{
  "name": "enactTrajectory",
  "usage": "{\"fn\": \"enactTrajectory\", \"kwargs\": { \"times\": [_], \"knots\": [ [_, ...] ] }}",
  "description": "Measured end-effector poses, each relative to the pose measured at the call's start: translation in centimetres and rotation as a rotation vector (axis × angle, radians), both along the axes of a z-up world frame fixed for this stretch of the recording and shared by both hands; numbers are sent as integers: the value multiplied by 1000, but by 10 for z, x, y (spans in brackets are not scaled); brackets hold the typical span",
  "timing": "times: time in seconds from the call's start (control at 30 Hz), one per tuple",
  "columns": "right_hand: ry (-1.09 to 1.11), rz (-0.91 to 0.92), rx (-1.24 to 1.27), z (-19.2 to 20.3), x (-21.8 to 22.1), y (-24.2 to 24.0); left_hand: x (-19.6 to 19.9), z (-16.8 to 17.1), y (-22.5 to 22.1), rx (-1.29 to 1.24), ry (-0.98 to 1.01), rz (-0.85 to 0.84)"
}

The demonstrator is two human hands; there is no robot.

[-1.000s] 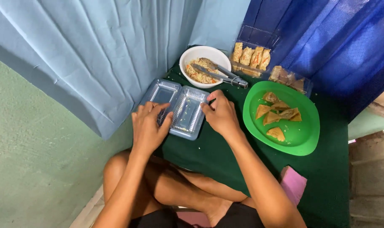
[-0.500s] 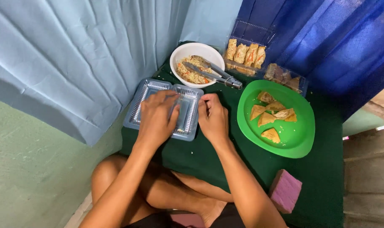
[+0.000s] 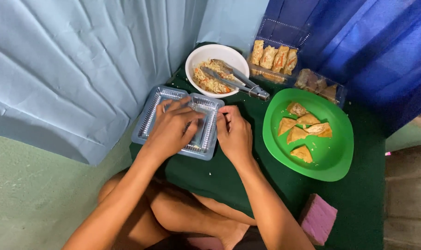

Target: A person is manually stuffing fried tofu skins with a vegetable filling using tongs and their hands, then placing the finished pieces into a plastic container.

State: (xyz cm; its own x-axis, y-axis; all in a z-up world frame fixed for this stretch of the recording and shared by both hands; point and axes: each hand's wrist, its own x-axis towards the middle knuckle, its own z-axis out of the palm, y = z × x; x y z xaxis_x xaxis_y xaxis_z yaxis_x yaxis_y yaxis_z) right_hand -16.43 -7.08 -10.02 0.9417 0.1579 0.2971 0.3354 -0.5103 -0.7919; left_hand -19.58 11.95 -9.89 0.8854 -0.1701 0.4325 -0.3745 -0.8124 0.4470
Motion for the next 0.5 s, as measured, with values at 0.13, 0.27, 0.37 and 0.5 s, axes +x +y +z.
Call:
{"fn": "enactTrajectory", "kwargs": {
  "times": [0.13,0.27,0.37,0.5],
  "knots": [
    [-6,-3,-9,0,-1,-1,3,4,-7,131,-18,37],
    [-6,14,2,2,0,-1,7,0,-3,234,41,-58],
    [6,18,14,1,-1,1,7,12,-5,215,52,-77],
    [11,25,12,1,1,-2,-2,28,-15,170,111,-145]
  ]
}}
